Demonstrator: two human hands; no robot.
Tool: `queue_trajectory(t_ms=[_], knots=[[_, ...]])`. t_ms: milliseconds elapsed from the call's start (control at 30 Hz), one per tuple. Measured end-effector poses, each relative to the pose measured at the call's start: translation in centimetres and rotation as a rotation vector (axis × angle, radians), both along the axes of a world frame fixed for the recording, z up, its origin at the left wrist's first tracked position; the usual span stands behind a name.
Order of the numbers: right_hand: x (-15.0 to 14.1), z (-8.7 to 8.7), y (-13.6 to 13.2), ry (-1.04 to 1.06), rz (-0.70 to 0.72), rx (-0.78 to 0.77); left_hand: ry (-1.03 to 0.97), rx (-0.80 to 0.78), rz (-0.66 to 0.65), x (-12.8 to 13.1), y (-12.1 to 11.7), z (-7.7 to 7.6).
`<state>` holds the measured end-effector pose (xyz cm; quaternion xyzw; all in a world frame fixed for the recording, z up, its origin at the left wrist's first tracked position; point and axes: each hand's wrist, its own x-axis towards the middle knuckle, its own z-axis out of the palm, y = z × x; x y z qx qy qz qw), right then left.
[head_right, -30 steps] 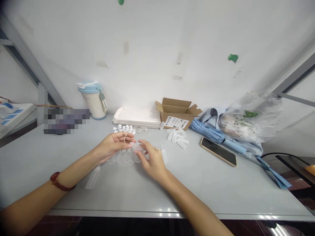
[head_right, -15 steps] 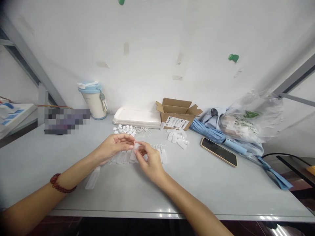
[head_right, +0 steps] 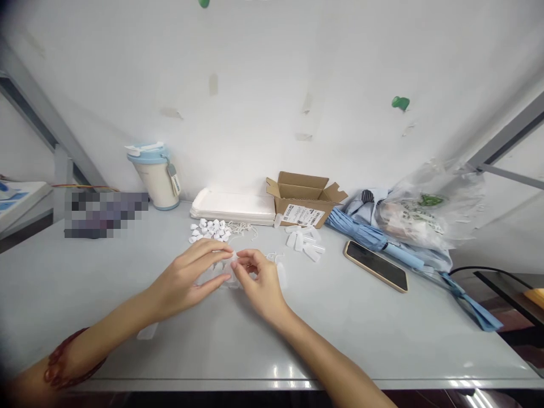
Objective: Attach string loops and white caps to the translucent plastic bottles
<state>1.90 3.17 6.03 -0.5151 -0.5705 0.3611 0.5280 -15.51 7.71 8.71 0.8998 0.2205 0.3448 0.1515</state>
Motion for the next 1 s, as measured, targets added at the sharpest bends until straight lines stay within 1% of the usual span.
queue_trajectory(t_ms=[167, 333, 467, 600, 733, 867, 1000], knots=[[-0.3, 0.4, -0.3, 0.06, 0.018, -0.028, 0.058, 0.039, 0.016, -0.4, -0.5, -0.5], [-0.7, 0.6, -0.5, 0.079, 0.032, -0.035, 0.012, 0.059, 0.046, -0.7, -0.9, -1.0], [-1.0, 0.4, -0.7, 0.042, 0.108, -0.021, 0.003, 0.054, 0.053, -1.5, -1.4, -1.2], [-1.5, 0.6, -1.3, -0.112, 0.22, 0.036, 0.042, 0.017, 0.076, -3.2, -2.3, -1.3], [-2.0, 0.7, -1.8, -0.341, 0.383, 0.151, 0.104, -0.091, 0.089, -5.8, -3.2, -1.9], [-2.7, 0.0, -2.3, -0.485, 0.532, 0.235, 0.168, -0.208, 0.103, -8.4, -4.1, -3.0], [-3.2, -0.7, -2.6, -0.561, 0.607, 0.295, 0.225, -0.304, 0.093, -9.9, -4.6, -3.4]])
